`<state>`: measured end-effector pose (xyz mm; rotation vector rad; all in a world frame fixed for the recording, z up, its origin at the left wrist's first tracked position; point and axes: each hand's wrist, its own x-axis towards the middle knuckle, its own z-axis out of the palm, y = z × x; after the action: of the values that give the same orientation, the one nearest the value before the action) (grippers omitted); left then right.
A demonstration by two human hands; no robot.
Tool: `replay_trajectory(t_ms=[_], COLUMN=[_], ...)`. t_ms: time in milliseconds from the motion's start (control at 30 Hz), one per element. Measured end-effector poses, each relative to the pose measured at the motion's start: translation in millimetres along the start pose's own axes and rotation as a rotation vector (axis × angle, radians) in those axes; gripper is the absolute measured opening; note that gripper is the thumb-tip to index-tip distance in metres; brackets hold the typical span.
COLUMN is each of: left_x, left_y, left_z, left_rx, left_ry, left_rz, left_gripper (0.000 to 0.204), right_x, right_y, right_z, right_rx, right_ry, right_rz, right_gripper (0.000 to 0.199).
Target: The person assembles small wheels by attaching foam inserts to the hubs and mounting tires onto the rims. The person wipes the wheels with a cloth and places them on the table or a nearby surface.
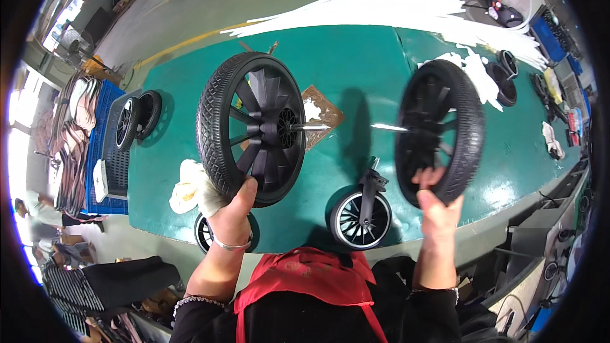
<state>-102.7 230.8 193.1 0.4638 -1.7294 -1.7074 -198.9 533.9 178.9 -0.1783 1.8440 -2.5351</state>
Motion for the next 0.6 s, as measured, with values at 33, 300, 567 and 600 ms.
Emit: replay_trajectory(t_ms=[33,300,567,600], left_x=[-1,-7,-15,-15], left_y=[2,19,20,19], left_z=[-8,-129,-224,-231], left_rx=[-0.063,-0.178,-0.146,-0.161], left_ry=[0.025,0.051,0.082,0.098], left_rz=[-0.014,-0.013,0.003,0.010], left_gripper=[0.034,0.046,0.050,0.049], right_x=[-10,-80,-128,-132], right_y=[0,10,21,21], right_z=[18,159,237,242], right_rx=[-0.015,-0.033,0.001,-0.012], right_ry=[-0.047,-0.209,-0.286,-0.299], right_rz=[0.016,0.042,-0.018,-0.011], right_gripper=[0.028,0.022,0.025,0.026])
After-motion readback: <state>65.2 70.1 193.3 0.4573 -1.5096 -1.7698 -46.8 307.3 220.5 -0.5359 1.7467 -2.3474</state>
